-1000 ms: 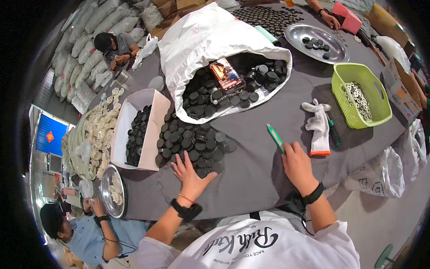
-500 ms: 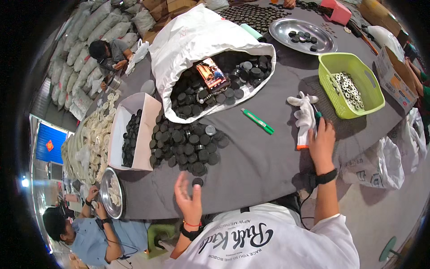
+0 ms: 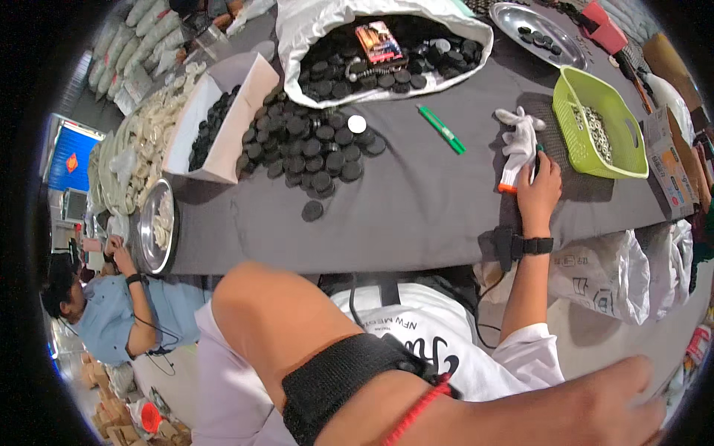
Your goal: Inspecting and sorting black plastic caps or covers at a manufacturing workstation.
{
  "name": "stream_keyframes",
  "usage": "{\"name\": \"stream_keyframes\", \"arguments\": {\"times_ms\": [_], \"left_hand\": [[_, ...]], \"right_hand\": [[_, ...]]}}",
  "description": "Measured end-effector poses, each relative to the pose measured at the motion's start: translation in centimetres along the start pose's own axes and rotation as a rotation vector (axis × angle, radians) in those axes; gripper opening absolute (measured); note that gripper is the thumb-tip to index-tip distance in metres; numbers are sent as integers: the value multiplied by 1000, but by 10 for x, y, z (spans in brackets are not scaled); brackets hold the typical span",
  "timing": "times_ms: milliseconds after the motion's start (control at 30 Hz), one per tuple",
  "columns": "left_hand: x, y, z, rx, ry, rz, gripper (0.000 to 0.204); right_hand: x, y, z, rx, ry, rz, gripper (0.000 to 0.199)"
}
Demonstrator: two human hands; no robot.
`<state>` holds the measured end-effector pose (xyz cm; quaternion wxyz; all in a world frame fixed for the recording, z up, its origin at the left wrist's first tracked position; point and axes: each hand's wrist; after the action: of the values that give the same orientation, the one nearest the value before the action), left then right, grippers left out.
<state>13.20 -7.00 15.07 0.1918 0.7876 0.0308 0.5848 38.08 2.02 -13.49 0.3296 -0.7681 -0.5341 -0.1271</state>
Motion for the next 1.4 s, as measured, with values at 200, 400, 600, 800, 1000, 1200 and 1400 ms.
{"name": "stream_keyframes", "arguments": {"times_ms": [200, 400, 600, 800, 1000, 1200, 1400], "left_hand": [[-42, -27, 11, -139, 82, -8, 28], [-59, -33, -37, -173, -85, -183, 33], [-22, -74, -54, -429, -86, -379, 8], [-29, -77, -36, -291, -371, -114, 9], [-84, -89, -31, -287, -125, -178, 35], [-120, -123, -81, -242, -476, -173, 37], [-202, -168, -53, 100, -491, -601, 29]], "right_hand": [[-6, -1, 16, 62, 14, 8, 39], [-5, -10, 6, 76, -19, 48, 36], [-5, -15, 7, 104, -55, 16, 35], [-6, -5, 0, 156, -86, 17, 36], [-4, -5, 7, 128, -109, 38, 34], [0, -7, 0, 87, -112, 47, 21], [30, -48, -32, 253, -138, 29, 34]]}}
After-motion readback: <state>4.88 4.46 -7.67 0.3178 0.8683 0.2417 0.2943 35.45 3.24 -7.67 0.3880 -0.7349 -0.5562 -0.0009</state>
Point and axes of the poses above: each hand's wrist, its own x-axis towards the middle knuckle, its own z-axis out of the palm, y = z × x, and after that the axes turned 6 degrees about x, right-handed
